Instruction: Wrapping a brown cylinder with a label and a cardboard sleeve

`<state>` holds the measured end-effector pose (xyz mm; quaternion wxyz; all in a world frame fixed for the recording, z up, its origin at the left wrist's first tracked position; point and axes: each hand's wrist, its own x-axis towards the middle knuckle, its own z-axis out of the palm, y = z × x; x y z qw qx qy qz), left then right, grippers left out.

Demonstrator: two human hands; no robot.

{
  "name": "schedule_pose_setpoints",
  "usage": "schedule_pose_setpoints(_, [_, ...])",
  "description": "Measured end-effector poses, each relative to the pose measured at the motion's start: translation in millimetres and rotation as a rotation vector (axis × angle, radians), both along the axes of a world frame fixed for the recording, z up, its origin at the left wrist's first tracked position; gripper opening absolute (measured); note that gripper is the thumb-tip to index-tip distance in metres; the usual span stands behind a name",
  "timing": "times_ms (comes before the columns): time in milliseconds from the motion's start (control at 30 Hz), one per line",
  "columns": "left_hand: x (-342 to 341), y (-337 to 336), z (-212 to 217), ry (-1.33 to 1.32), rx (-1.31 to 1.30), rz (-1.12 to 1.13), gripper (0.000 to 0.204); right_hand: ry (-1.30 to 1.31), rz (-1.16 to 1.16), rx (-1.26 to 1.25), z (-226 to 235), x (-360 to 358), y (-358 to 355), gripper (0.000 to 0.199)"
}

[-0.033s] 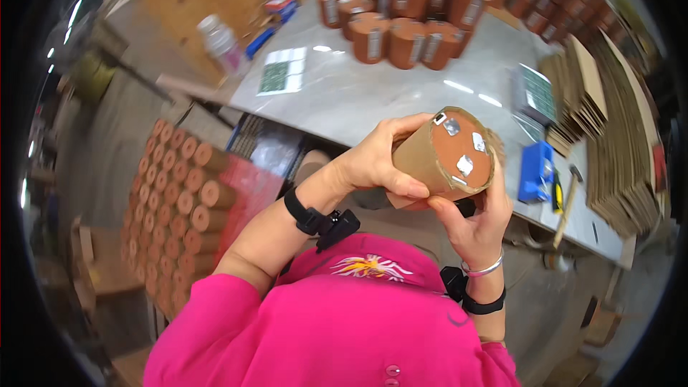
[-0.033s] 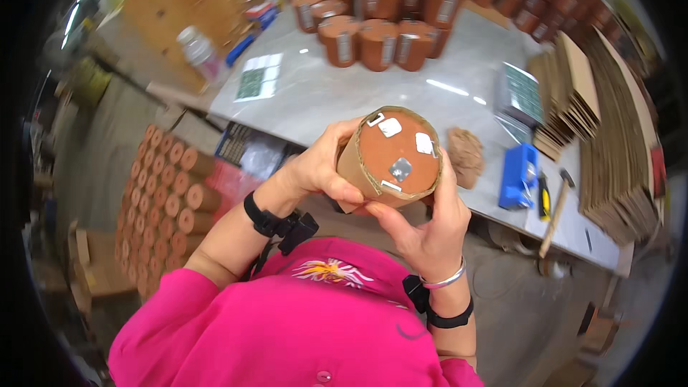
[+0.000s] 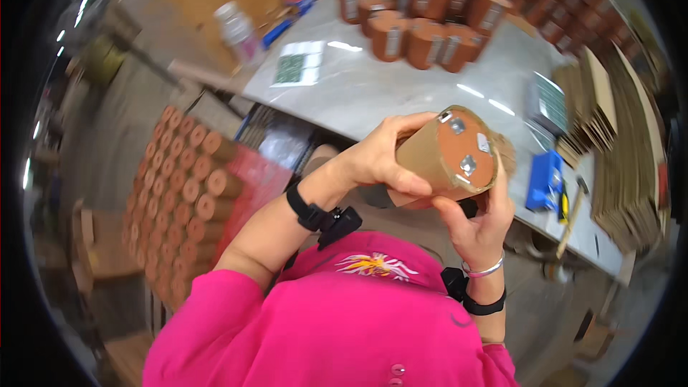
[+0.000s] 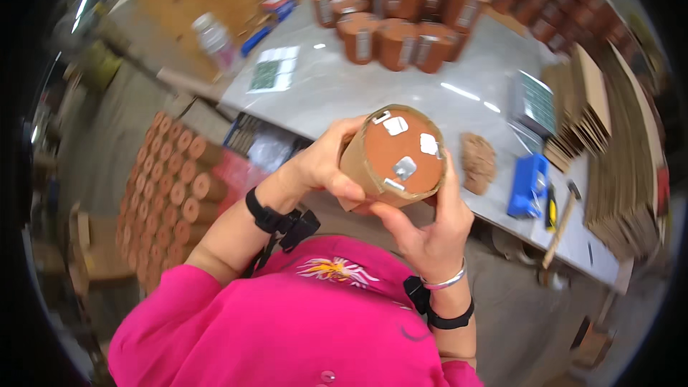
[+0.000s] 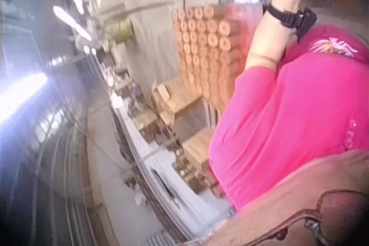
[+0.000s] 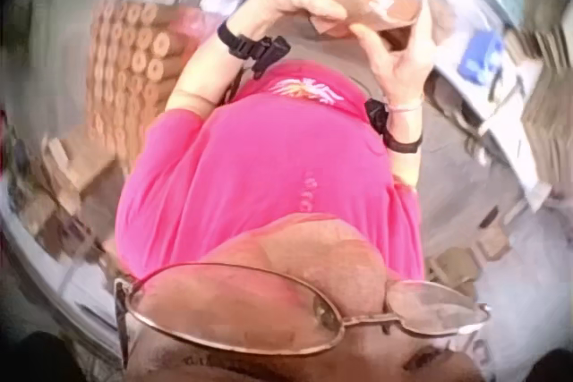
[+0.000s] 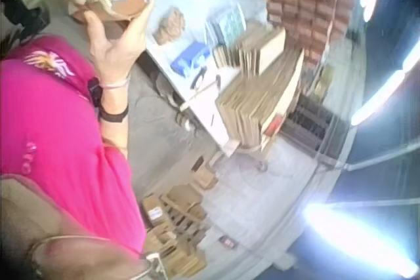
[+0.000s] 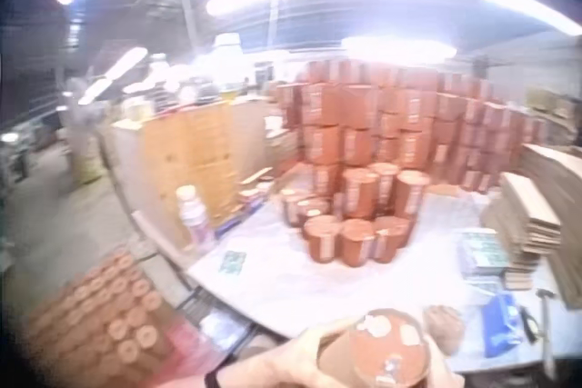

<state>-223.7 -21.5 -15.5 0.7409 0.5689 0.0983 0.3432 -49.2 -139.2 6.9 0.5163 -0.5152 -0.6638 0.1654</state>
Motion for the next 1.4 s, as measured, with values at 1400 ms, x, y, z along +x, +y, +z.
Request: schedule_pose_setpoints(1400, [-254.6, 50.6, -305.6, -1.337, -1.301, 1.847, 0.039, -0.095, -0.254, -0.122, -72.6, 66.1, 32.4, 0.036])
